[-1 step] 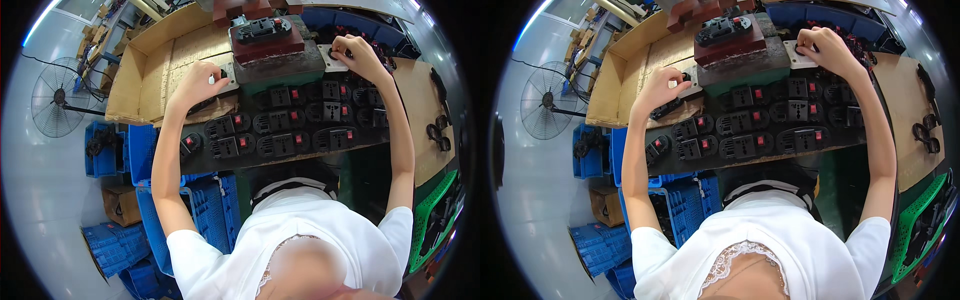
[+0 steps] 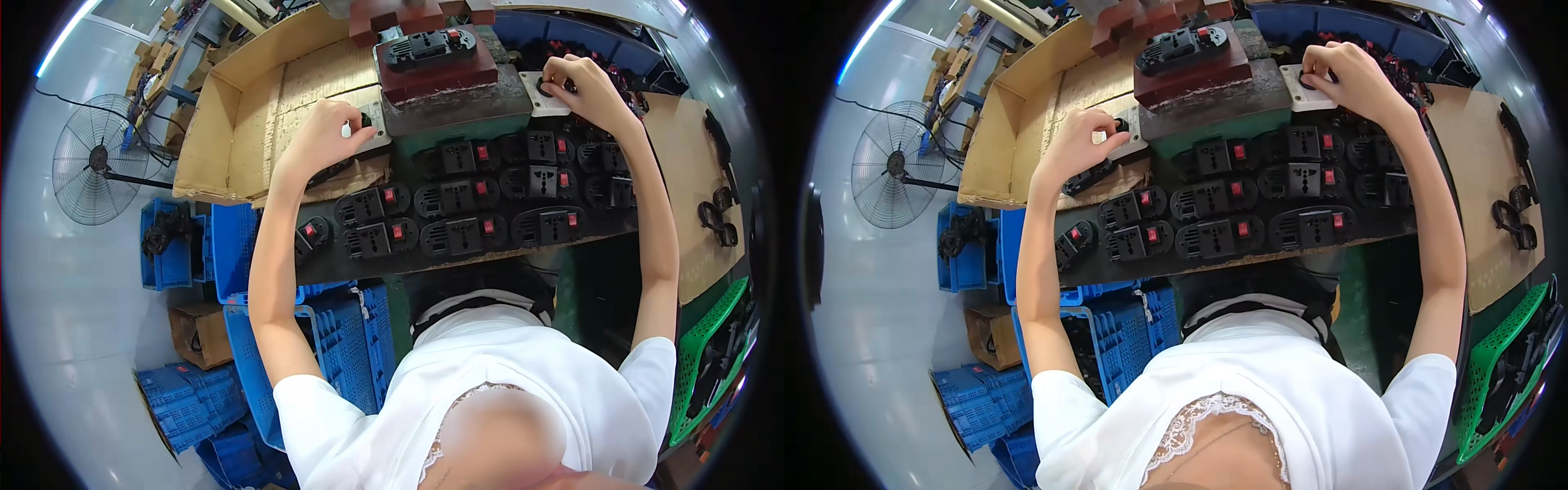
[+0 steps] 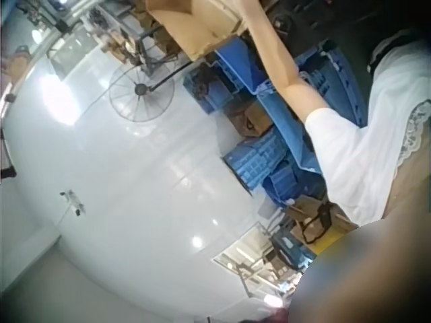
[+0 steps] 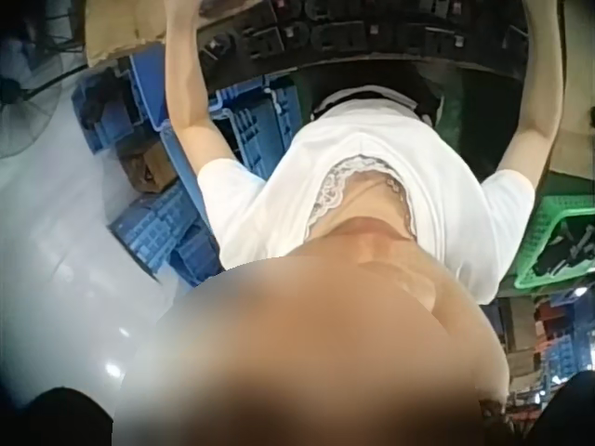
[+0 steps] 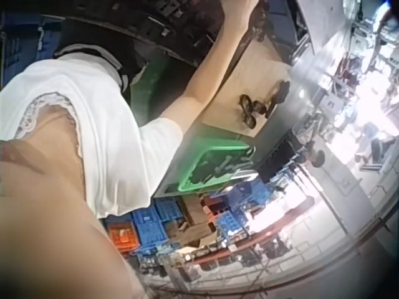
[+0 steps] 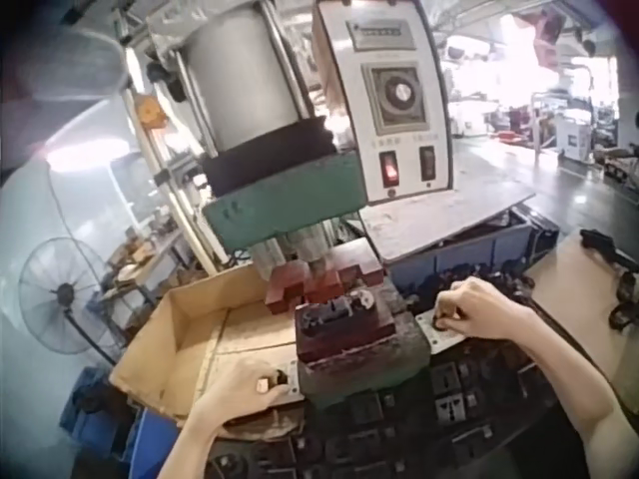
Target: Assembling and pressing electrical power strip components at a manufacturing workstation.
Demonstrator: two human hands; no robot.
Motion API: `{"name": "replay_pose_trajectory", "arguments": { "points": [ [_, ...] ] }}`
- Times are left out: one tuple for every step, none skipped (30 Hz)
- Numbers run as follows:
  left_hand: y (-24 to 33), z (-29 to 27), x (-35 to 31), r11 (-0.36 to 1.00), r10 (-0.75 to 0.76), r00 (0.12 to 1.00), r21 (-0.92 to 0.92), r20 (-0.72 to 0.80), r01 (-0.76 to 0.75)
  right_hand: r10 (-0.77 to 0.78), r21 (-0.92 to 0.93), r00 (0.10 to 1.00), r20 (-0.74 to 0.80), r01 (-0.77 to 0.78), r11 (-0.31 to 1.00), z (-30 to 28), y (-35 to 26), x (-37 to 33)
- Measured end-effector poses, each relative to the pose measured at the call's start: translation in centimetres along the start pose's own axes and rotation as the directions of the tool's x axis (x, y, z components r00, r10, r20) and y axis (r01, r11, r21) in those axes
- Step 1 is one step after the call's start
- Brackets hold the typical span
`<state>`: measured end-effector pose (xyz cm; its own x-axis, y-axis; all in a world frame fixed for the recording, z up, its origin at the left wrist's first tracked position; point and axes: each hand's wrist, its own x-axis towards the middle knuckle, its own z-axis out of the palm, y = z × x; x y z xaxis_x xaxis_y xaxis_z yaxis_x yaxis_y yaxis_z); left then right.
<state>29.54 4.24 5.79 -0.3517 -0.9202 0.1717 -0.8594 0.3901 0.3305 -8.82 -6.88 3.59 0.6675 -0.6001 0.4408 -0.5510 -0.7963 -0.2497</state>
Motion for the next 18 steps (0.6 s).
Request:
{"name": "replay_pose_trajectory", "arguments": {
  "points": [
    [0.0, -0.1, 0.0, 1.000, -0.001, 1.000, 0.005, 0.005, 0.001, 0.002, 0.006, 1.000, -0.004, -0.001, 1.000, 0.1, 0.0, 0.1],
    [0.0, -0.1, 0.0, 1.000, -0.006, 1.000, 0.009, 0.012, 0.006, 0.001, -0.004, 1.000, 0.011, -0.001, 1.000, 0.2, 0.0, 0.2],
    [0.0, -0.1, 0.0, 1.000, -0.011, 1.000, 0.011, 0.018, 0.010, -0.001, -0.016, 1.000, 0.027, 0.002, 1.000, 0.2, 0.0, 0.2],
    [0.0, -0.1, 0.0, 1.000, -0.010, 1.000, 0.014, 0.020, 0.009, 0.000, -0.015, 1.000, 0.024, 0.000, 1.000, 0.3, 0.0, 0.1],
    [0.0, 0.0, 0.1, 1.000, -0.011, 1.000, 0.014, 0.020, 0.011, 0.008, -0.021, 1.000, 0.019, -0.007, 1.000, 0.4, 0.0, 0.0],
    [0.0, 0.0, 0.1, 1.000, -0.013, 1.000, 0.014, 0.018, 0.013, 0.014, -0.028, 1.000, 0.013, -0.014, 1.000, 0.4, 0.0, -0.1],
    [-0.1, 0.1, 0.2, 1.000, -0.011, 1.000, 0.016, 0.018, 0.010, 0.015, -0.029, 1.000, 0.010, -0.015, 0.999, 0.2, -0.1, -0.2],
    [-0.1, 0.2, 0.4, 1.000, 0.002, 1.000, -0.011, 0.004, -0.002, 0.045, 0.009, 0.999, 0.017, -0.045, 0.999, 0.0, -0.4, -0.6],
    [-0.2, 0.3, 0.5, 0.999, 0.012, 1.000, -0.037, -0.013, -0.012, 0.070, 0.047, 0.997, 0.024, -0.072, 0.996, -0.3, -0.8, -0.9],
    [-0.5, 0.4, 0.4, 0.999, 0.008, 1.000, -0.031, -0.019, -0.009, 0.067, 0.019, 0.998, -0.001, -0.067, 0.998, -0.7, -1.5, -1.2],
    [-0.7, 0.7, 0.4, 0.996, -0.042, 0.996, -0.078, -0.083, 0.036, 0.064, -0.010, 0.998, -0.026, -0.064, 0.998, -1.0, -2.4, -1.8],
    [-0.9, 0.9, 0.6, 0.989, -0.094, 0.984, -0.130, -0.148, 0.075, 0.103, -0.002, 0.994, -0.033, -0.103, 0.995, -1.2, -3.1, -2.8],
    [-0.8, 0.9, 0.9, 0.988, -0.094, 0.984, -0.132, -0.151, 0.074, 0.129, 0.028, 0.988, -0.083, -0.127, 0.992, -1.5, -4.1, -3.8],
    [-0.7, 0.8, 1.5, 0.986, -0.126, 0.969, -0.131, -0.215, 0.100, 0.156, 0.059, 0.979, -0.132, -0.149, 0.987, -1.7, -5.0, -4.8],
    [-0.8, 0.8, 1.9, 0.983, -0.164, 0.946, -0.129, -0.279, 0.132, 0.195, 0.133, 0.968, -0.156, -0.175, 0.975, -2.0, -5.7, -5.6],
    [-1.6, 1.4, 2.7, 0.995, -0.020, 0.899, -0.098, -0.438, -0.025, 0.185, 0.135, 0.971, -0.151, -0.165, 0.977, -2.5, -6.5, -6.3],
    [-2.2, 2.0, 3.3, 0.988, 0.010, 0.866, -0.129, -0.499, -0.086, 0.226, 0.171, 0.961, -0.162, -0.198, 0.965, -3.1, -7.1, -6.9],
    [-1.6, 2.6, 4.7, 0.972, 0.049, 0.832, -0.164, -0.553, -0.166, 0.286, 0.198, 0.942, -0.175, -0.251, 0.948, -3.6, -7.6, -7.8]
  ]
}}
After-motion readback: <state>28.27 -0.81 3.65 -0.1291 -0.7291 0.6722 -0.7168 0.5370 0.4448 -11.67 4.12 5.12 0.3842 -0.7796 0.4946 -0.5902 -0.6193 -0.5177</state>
